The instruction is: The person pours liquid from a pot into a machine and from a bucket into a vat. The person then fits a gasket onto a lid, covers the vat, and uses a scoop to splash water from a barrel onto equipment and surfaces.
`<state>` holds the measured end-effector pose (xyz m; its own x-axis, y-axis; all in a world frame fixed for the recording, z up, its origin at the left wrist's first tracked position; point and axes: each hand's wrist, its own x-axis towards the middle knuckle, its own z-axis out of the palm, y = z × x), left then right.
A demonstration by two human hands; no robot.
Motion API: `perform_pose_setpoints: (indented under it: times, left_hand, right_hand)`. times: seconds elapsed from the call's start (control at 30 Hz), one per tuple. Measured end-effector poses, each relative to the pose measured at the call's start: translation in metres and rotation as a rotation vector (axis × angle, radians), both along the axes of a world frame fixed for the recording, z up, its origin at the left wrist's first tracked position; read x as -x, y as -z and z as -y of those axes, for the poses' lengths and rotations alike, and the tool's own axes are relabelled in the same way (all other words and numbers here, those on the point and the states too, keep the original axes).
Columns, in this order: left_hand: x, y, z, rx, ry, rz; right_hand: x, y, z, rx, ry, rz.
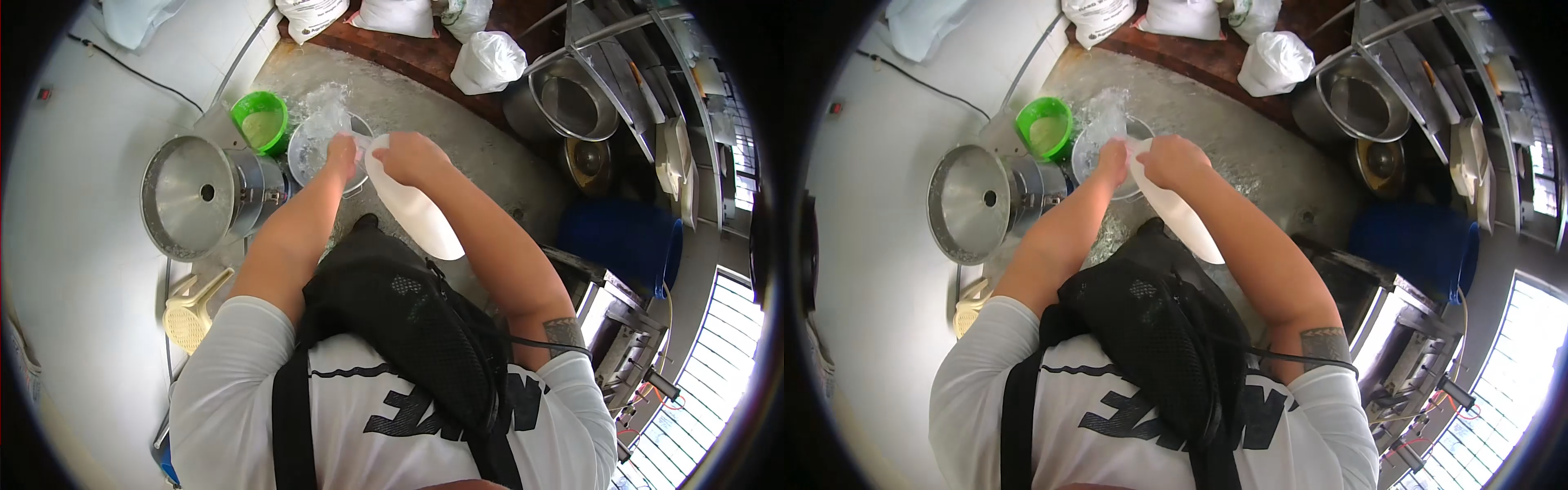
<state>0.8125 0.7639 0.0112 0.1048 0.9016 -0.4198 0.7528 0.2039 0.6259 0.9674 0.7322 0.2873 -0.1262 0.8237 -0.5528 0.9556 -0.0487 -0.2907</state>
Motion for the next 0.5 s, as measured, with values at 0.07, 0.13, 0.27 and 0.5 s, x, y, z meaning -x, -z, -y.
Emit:
perform_pose_setpoints:
  times: [0.07,0.13,0.27,0.5]
  left_hand:
    - [-0.016,0.000,-0.013,0.240,-0.462,0.645]
    - [-0.026,0.007,-0.022,0.363,-0.681,0.962]
    - [-0.021,0.026,-0.006,0.314,-0.353,0.582]
    - [-0.018,0.000,0.014,0.063,-0.168,0.108]
  right_hand:
    - [-0.021,-0.005,0.000,-0.025,0.017,0.004]
    - [-0.047,-0.007,0.007,-0.053,0.037,0.002]
    - [-0.116,-0.004,0.043,-0.086,0.166,-0.023]
    - [-0.288,0.059,0.158,-0.341,0.455,-0.074]
